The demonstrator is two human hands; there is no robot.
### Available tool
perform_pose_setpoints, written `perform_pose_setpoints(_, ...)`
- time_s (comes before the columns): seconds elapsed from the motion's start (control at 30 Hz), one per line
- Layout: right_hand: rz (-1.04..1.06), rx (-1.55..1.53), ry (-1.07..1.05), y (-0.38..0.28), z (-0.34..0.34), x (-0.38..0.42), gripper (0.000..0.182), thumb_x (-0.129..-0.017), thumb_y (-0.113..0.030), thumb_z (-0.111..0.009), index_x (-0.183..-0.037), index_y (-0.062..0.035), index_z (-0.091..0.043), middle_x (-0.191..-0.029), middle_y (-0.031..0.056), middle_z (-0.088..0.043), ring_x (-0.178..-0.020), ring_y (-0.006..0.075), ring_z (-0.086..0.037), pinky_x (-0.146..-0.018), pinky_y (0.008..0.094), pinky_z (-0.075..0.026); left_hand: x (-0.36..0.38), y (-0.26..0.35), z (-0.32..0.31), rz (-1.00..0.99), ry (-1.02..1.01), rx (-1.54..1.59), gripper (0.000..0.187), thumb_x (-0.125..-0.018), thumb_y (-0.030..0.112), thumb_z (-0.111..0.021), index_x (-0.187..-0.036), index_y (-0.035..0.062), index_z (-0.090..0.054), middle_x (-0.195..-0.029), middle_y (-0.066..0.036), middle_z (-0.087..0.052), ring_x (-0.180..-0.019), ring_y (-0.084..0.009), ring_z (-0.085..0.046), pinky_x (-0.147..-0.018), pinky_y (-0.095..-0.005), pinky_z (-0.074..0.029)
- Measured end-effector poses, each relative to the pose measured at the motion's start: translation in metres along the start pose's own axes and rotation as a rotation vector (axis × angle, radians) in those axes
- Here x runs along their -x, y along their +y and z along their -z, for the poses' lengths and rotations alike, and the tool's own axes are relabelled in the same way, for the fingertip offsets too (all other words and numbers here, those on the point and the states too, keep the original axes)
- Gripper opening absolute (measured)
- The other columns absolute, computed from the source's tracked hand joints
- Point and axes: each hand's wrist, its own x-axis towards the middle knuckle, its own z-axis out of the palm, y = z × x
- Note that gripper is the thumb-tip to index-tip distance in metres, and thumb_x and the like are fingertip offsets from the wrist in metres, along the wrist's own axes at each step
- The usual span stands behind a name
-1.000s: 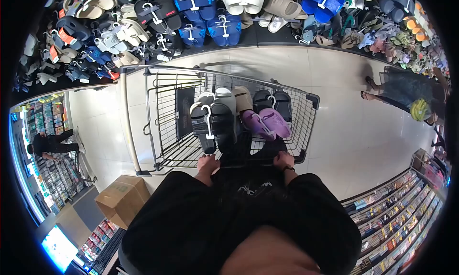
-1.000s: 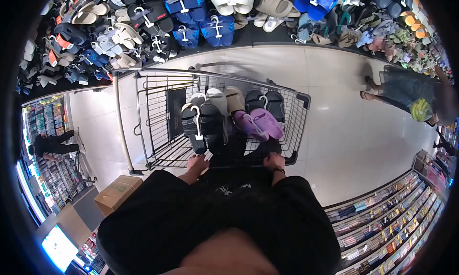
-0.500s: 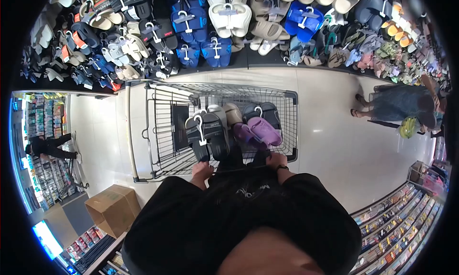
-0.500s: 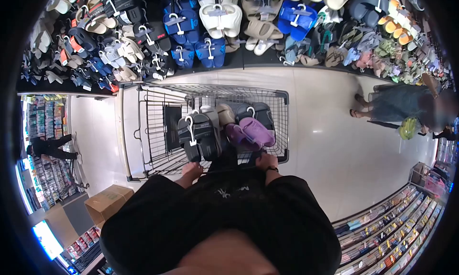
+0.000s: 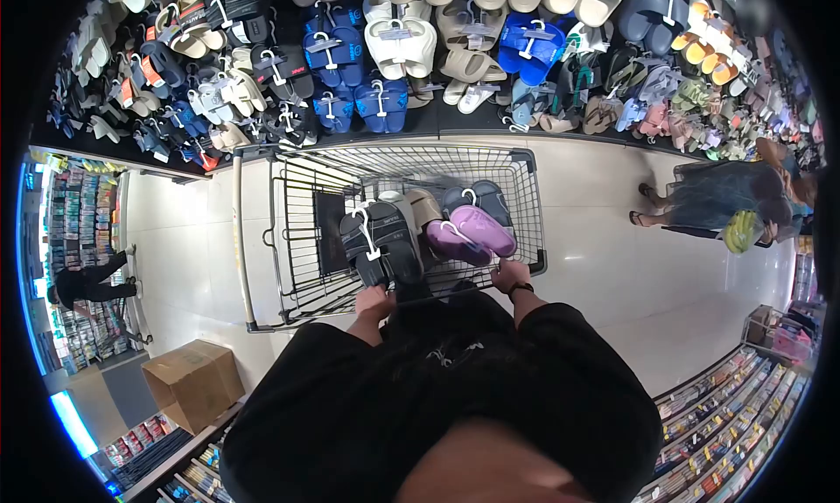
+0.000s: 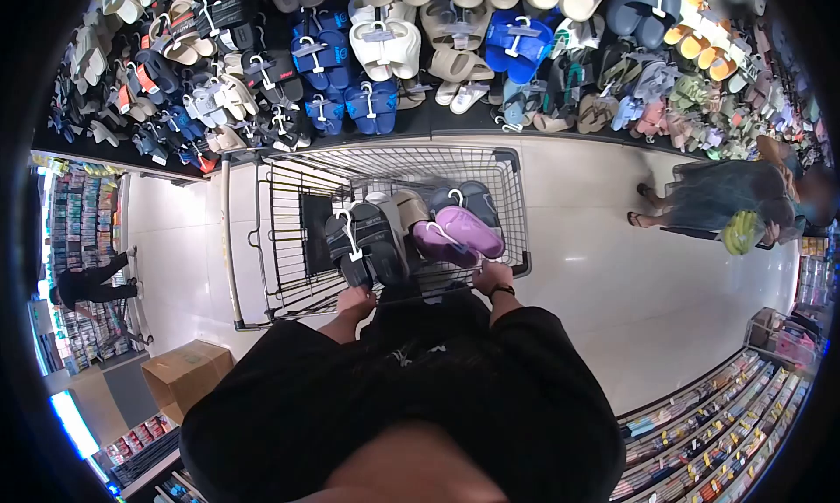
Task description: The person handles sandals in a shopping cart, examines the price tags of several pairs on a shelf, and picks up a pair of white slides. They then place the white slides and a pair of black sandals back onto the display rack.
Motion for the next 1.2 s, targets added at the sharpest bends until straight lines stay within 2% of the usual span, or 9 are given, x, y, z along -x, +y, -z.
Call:
perform_pose_setpoints(0.13, -0.052, -0.022, 0.020, 0.008, 0.007, -0.004, 0.033, -0.080, -0.036, -0.061, -0.096, -0.0065, -0.066, -0.094, 0.0160, -0.069, -0.091, 0.0325, -0.067, -0.081, 0.0448, -0.052, 0.005, 0.014, 0.011, -0.001, 0.049, 0.017, 0.044, -0.088, 0.046, -0.052, -0.102, 0.0070, -0.068, -0.101, -0.016, -0.069, -0.098, -0.0318, -0.067, -0.084, -0.0434, -0.052)
perform_pose_setpoints(0.23, -0.065, -0.018, 0.014, 0.009, 0.018, -0.003, 0.032, -0.081, -0.035, -0.058, -0.093, -0.0075, -0.069, -0.088, 0.0173, -0.069, -0.087, 0.0337, -0.067, -0.079, 0.0459, -0.052, 0.008, 0.021, 0.019, -0.002, 0.112, 0.033, 0.039, -0.086, 0.041, -0.053, -0.096, 0.0069, -0.070, -0.096, -0.017, -0.070, -0.093, -0.0327, -0.067, -0.082, -0.0442, -0.053)
perform_pose_setpoints(0.47, -0.013, -0.009, 0.114, 0.043, 0.035, -0.017, 0.035, -0.079, -0.036, -0.056, -0.092, -0.0075, -0.070, -0.085, 0.0186, -0.069, -0.084, 0.0355, -0.068, -0.078, 0.0467, -0.053, 0.000, 0.059, 0.032, -0.031, 0.181, 0.005, 0.037, -0.085, 0.040, -0.054, -0.094, 0.0073, -0.070, -0.093, -0.016, -0.071, -0.090, -0.0321, -0.068, -0.081, -0.0437, -0.054)
perform_pose_setpoints(0.63, -0.028, -0.027, 0.106, 0.035, 0.057, -0.006, 0.036, -0.081, -0.036, -0.055, -0.094, -0.0060, -0.070, -0.086, 0.0187, -0.070, -0.084, 0.0358, -0.068, -0.078, 0.0466, -0.054, 0.005, 0.060, 0.049, -0.051, 0.202, 0.012, 0.038, -0.084, 0.041, -0.055, -0.094, 0.0077, -0.070, -0.092, -0.016, -0.071, -0.091, -0.0324, -0.068, -0.081, -0.0433, -0.054)
perform_pose_setpoints(0.77, -0.028, -0.046, 0.102, 0.070, 0.071, -0.030, 0.036, -0.081, -0.036, -0.054, -0.093, -0.0061, -0.070, -0.086, 0.0183, -0.070, -0.084, 0.0352, -0.068, -0.078, 0.0461, -0.054, -0.009, 0.099, 0.057, -0.050, 0.208, 0.014, 0.040, -0.084, 0.042, -0.055, -0.094, 0.0067, -0.070, -0.091, -0.017, -0.070, -0.088, -0.0332, -0.069, -0.081, -0.0431, -0.054)
perform_pose_setpoints(0.93, -0.056, -0.081, 0.306, 0.096, 0.063, -0.049, 0.032, -0.079, -0.036, -0.058, -0.088, -0.0084, -0.070, -0.075, 0.0171, -0.068, -0.075, 0.0352, -0.067, -0.071, 0.0472, -0.053, -0.023, 0.123, 0.070, -0.068, 0.210, 0.016, 0.040, -0.086, 0.041, -0.052, -0.095, 0.0053, -0.069, -0.091, -0.018, -0.070, -0.087, -0.0346, -0.069, -0.080, -0.0440, -0.054)
perform_pose_setpoints(1.03, -0.115, -0.088, 0.333, 0.101, 0.068, -0.054, 0.030, -0.078, -0.035, -0.059, -0.084, -0.0080, -0.071, -0.075, 0.0171, -0.068, -0.073, 0.0349, -0.067, -0.071, 0.0467, -0.053, -0.026, 0.133, 0.085, -0.069, 0.198, 0.020, 0.041, -0.086, 0.041, -0.052, -0.097, 0.0048, -0.068, -0.092, -0.018, -0.070, -0.089, -0.0350, -0.068, -0.081, -0.0438, -0.054)
perform_pose_setpoints(1.17, -0.123, -0.119, 0.208, 0.111, 0.082, -0.063, 0.029, -0.080, -0.035, -0.059, -0.088, -0.0108, -0.071, -0.080, 0.0158, -0.070, -0.078, 0.0341, -0.068, -0.075, 0.0468, -0.053, -0.038, 0.144, 0.091, -0.092, 0.216, 0.010, 0.040, -0.085, 0.039, -0.052, -0.096, 0.0050, -0.068, -0.092, -0.018, -0.070, -0.089, -0.0348, -0.068, -0.081, -0.0437, -0.054)
perform_pose_setpoints(1.2, -0.128, -0.116, 0.157, 0.113, 0.090, -0.066, 0.030, -0.081, -0.038, -0.059, -0.092, -0.0138, -0.072, -0.084, 0.0169, -0.070, -0.083, 0.0348, -0.068, -0.078, 0.0463, -0.053, -0.038, 0.146, 0.096, -0.107, 0.215, 0.023, 0.039, -0.084, 0.039, -0.052, -0.096, 0.0048, -0.068, -0.092, -0.019, -0.070, -0.088, -0.0352, -0.068, -0.081, -0.0444, -0.054)
